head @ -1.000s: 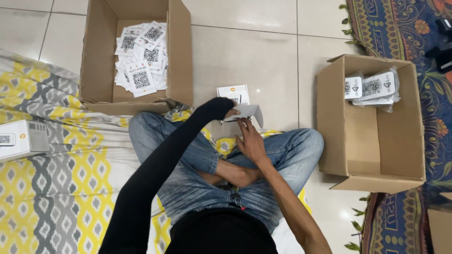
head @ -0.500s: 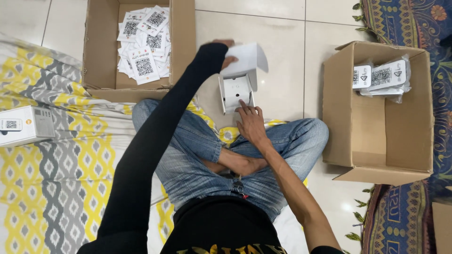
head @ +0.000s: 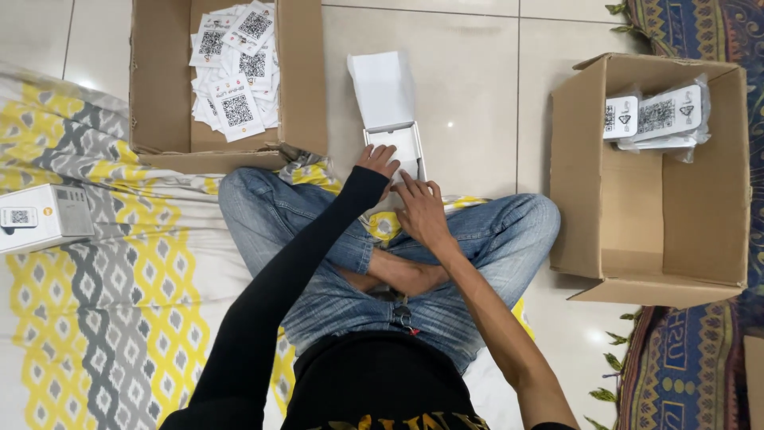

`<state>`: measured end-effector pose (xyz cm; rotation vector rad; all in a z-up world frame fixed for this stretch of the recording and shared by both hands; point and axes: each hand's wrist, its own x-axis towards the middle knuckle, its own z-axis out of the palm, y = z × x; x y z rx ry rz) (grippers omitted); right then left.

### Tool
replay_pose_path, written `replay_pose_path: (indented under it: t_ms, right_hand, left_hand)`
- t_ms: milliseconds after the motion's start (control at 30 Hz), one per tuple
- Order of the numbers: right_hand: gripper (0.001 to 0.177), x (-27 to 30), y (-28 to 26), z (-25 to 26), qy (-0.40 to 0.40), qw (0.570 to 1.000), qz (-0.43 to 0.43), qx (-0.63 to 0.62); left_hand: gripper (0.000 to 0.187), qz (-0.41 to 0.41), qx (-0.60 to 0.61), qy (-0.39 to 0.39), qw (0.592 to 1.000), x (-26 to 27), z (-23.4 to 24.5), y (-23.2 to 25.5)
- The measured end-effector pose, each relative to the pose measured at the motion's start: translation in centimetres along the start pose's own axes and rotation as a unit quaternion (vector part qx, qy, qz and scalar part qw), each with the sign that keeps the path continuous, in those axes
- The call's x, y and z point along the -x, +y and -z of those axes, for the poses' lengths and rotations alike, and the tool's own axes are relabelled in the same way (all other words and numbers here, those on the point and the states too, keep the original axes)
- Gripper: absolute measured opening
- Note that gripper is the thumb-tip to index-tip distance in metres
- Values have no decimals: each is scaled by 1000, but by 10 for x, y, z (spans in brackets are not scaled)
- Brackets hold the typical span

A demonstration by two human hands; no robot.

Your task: The person sorts items from boxes, packs them into smaller boxes, and applies labels.

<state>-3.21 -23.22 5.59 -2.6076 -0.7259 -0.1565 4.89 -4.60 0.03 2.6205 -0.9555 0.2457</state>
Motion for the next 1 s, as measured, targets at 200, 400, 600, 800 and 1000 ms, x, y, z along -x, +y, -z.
replay_pose_path:
  t_ms: [200, 400, 600, 800, 1000]
  right_hand:
    - [56, 17, 2, -3, 16, 995, -19, -94]
    - [66, 23, -9, 16, 46, 994, 1, -98]
    - [59, 18, -2, 6, 8, 996, -18, -85]
    - [42, -4, 8, -11, -43, 999, -30, 1]
    - [43, -7, 4, -9, -29, 999, 4, 40]
  left_hand:
    - [75, 22, -32, -57, 998, -14, 14, 1]
    - [70, -45, 33, -103, 993, -37, -10, -32]
    - [29, 25, 184, -128, 974, -42, -2, -56]
    - [62, -21, 56, -53, 997, -45, -5, -17]
    - [62, -29, -62, -53, 996, -39, -33, -23]
